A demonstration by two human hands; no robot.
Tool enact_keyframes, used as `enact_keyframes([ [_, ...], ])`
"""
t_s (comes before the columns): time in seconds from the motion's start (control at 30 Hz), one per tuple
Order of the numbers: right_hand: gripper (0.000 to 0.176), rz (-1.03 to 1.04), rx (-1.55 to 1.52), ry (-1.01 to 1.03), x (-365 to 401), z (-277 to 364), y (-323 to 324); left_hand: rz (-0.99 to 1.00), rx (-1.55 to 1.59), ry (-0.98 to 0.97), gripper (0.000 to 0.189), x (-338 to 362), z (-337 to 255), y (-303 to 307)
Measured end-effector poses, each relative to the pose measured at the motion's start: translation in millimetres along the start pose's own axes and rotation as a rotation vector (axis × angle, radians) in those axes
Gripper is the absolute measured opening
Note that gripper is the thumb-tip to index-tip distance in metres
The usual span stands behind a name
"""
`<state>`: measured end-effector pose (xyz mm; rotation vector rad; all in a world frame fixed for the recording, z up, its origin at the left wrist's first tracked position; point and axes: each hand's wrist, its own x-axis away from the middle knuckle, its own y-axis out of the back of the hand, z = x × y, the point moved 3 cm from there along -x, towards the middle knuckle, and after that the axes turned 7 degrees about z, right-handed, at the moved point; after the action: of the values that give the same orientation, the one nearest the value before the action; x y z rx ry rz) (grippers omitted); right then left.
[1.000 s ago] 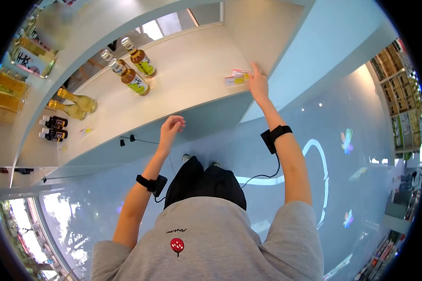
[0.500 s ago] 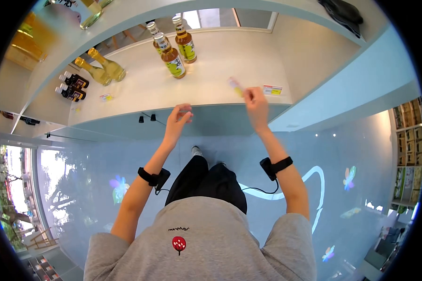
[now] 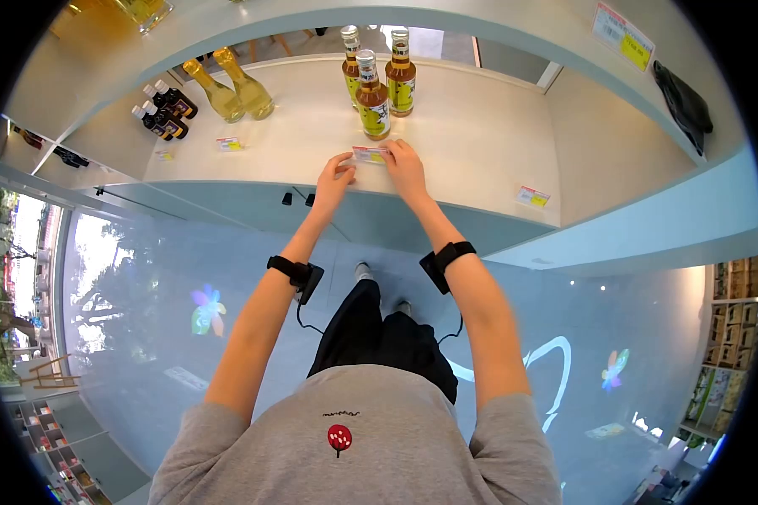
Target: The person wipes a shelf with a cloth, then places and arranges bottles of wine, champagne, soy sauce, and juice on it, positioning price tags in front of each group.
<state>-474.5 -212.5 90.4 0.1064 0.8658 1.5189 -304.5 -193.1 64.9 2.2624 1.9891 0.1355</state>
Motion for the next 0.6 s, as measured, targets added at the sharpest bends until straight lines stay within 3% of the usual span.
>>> enact_keyframes([
  [0.27, 0.015, -0.109, -0.314, -0.241, 8, -33, -13, -0.022, -0.001, -0.039, 0.043, -10, 4, -3],
  [0.6, 0.01, -0.163, -0.209, -0.222, 3, -37, -16, -0.045, -0.124, -0.064, 0.047, -18, 7, -9],
])
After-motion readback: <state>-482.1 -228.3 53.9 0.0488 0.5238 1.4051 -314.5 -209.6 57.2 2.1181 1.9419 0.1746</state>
